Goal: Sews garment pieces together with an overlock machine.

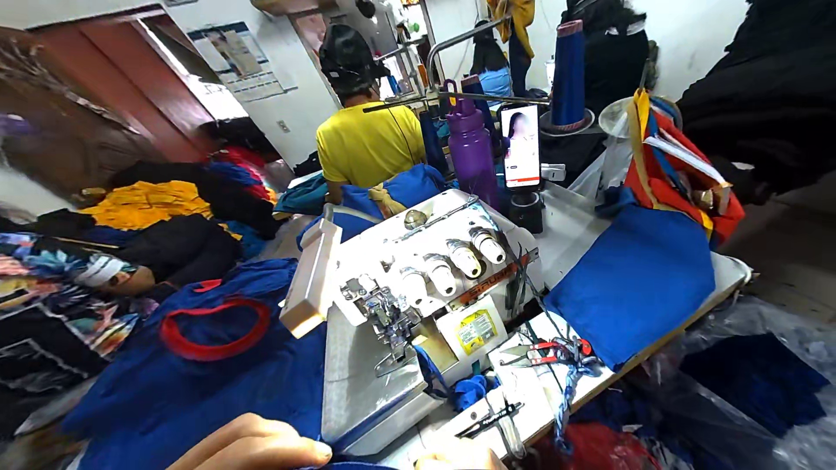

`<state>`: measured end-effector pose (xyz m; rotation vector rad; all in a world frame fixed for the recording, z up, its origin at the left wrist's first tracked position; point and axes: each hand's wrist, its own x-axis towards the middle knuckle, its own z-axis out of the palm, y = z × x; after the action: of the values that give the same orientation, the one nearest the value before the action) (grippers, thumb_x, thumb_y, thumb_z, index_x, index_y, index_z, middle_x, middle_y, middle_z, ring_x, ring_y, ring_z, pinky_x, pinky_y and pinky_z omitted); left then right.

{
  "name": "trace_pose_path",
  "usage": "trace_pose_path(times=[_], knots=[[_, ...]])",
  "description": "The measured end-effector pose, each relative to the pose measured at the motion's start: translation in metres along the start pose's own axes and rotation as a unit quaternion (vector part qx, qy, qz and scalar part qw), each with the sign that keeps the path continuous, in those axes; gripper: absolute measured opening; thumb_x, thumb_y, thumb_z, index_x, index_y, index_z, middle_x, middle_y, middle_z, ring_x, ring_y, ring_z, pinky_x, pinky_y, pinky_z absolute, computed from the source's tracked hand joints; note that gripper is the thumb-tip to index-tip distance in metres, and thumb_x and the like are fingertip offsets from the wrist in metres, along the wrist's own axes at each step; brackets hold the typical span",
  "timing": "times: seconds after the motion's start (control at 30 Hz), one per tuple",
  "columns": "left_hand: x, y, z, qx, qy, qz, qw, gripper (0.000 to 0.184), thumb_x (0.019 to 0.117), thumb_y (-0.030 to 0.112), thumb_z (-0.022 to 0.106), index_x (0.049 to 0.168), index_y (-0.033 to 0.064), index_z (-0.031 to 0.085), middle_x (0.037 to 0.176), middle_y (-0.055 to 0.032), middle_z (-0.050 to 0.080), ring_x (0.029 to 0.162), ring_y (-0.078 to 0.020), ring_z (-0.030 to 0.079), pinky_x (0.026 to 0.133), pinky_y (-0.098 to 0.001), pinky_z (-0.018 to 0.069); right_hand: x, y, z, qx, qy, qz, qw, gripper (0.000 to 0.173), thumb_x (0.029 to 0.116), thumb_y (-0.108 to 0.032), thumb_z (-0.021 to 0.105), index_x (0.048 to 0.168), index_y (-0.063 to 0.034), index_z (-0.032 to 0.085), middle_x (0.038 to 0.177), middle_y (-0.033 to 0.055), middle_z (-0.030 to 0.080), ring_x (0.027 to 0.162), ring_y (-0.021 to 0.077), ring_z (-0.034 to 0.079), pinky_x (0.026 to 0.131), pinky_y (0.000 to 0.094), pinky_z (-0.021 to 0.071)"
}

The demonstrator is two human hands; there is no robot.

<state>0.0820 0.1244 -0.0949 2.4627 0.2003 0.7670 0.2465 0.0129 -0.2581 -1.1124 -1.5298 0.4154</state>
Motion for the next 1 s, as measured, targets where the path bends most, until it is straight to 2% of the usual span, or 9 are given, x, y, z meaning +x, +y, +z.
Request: trace_pose_path(times=[0.17, 0.3, 0.43, 0.5, 0.63, 0.73, 0.83, 0.9, 1.0], knots=[[0.001, -0.011, -0.001, -0.008, 0.007, 0.029, 1.0, 0.021, 0.1028, 0.007, 0.059, 0.096, -0.0106, 0.066, 0.097, -0.011, 0.065, 0.103, -0.002, 0.059, 0.092, -0.0166, 0.0468, 0.007, -0.005, 0.002, 0.043, 0.036, 0.033, 0.998, 0.019, 0.0859, 0.01, 0.055, 0.094, 0.0128, 0.071, 0.097, 0.0286, 0.067, 0.095, 0.0383, 0.067, 0.082, 0.0434, 0.0556], [0.002, -0.012, 0.001, 0.01, -0.021, 0.011, 1.0, 0.022, 0.1027, 0.007, 0.059, 0.097, -0.0128, 0.066, 0.093, -0.0175, 0.066, 0.098, -0.0052, 0.061, 0.089, -0.017, 0.0477, 0.015, -0.006, 0.003, 0.152, 0.036, -0.01, 0.988, 0.022, 0.089, 0.004, 0.054, 0.1, 0.0179, 0.067, 0.12, 0.035, 0.061, 0.114, 0.0379, 0.062, 0.098, 0.0396, 0.0505], [0.005, -0.011, 0.005, 0.033, -0.014, 0.008, 0.999, 0.024, 0.1029, 0.006, 0.057, 0.096, -0.0157, 0.065, 0.091, -0.0209, 0.065, 0.095, -0.006, 0.06, 0.088, -0.0164, 0.0472, 0.027, -0.018, -0.003, 0.136, 0.044, -0.035, 0.989, 0.034, 0.0884, -0.012, 0.07, 0.107, 0.0163, 0.068, 0.113, 0.0315, 0.065, 0.11, 0.0364, 0.064, 0.095, 0.04, 0.0516], [0.007, -0.009, 0.004, 0.026, 0.006, 0.005, 1.0, 0.022, 0.1018, 0.002, 0.056, 0.096, -0.0172, 0.063, 0.092, -0.0165, 0.066, 0.096, -0.0015, 0.06, 0.089, -0.0157, 0.0473, 0.03, -0.021, -0.003, 0.098, 0.052, -0.037, 0.993, 0.029, 0.0862, -0.011, 0.074, 0.102, 0.0135, 0.07, 0.106, 0.0289, 0.067, 0.101, 0.0348, 0.067, 0.085, 0.0395, 0.0555], [0.007, -0.006, 0.004, 0.009, 0.036, -0.009, 0.999, 0.018, 0.0995, -0.001, 0.056, 0.095, -0.0144, 0.066, 0.095, -0.0047, 0.069, 0.098, 0.0056, 0.06, 0.09, -0.0143, 0.0487, 0.022, -0.014, 0.0, 0.018, 0.012, -0.022, 1.0, 0.015, 0.0902, -0.006, 0.068, 0.089, 0.0094, 0.069, 0.093, 0.0258, 0.067, 0.086, 0.0349, 0.07, 0.071, 0.043, 0.0572], [0.007, -0.008, 0.002, 0.0, 0.062, -0.008, 0.998, 0.015, 0.099, 0.0, 0.056, 0.095, -0.0082, 0.068, 0.097, 0.0033, 0.071, 0.099, 0.0065, 0.061, 0.09, -0.0149, 0.0502, 0.012, -0.006, -0.002, -0.029, -0.064, 0.021, 0.997, 0.021, 0.091, -0.012, 0.068, 0.096, 0.0089, 0.07, 0.098, 0.0268, 0.068, 0.093, 0.0405, 0.069, 0.08, 0.0528, 0.055], [0.007, -0.01, 0.001, -0.025, 0.066, -0.013, 0.997, 0.015, 0.0982, 0.001, 0.057, 0.095, -0.0019, 0.071, 0.098, 0.0096, 0.071, 0.099, 0.0069, 0.062, 0.09, -0.015, 0.0509, 0.008, -0.003, -0.006, -0.027, -0.079, 0.032, 0.996, 0.02, 0.0905, -0.01, 0.066, 0.097, 0.0095, 0.069, 0.097, 0.0272, 0.067, 0.093, 0.0419, 0.069, 0.079, 0.0548, 0.0538], [0.007, -0.011, 0.003, -0.025, 0.019, -0.007, 0.999, 0.015, 0.1013, 0.005, 0.057, 0.099, -0.0023, 0.07, 0.101, 0.0059, 0.07, 0.102, 0.007, 0.061, 0.092, -0.0149, 0.0496, 0.015, -0.006, -0.007, 0.002, -0.042, 0.005, 0.999, 0.015, 0.0895, -0.004, 0.065, 0.093, 0.0099, 0.069, 0.095, 0.0265, 0.067, 0.091, 0.0391, 0.069, 0.076, 0.0501, 0.0552], [0.006, -0.014, 0.012, 0.003, -0.023, 0.006, 1.0, 0.019, 0.1031, 0.007, 0.058, 0.1, -0.0097, 0.067, 0.094, -0.0135, 0.066, 0.097, -0.0017, 0.059, 0.088, -0.0152, 0.0469, 0.036, -0.021, -0.007, 0.033, 0.037, -0.046, 0.998, 0.013, 0.0881, -0.003, 0.066, 0.092, 0.0098, 0.069, 0.097, 0.0256, 0.068, 0.094, 0.0363, 0.069, 0.074, 0.0462, 0.0549]])
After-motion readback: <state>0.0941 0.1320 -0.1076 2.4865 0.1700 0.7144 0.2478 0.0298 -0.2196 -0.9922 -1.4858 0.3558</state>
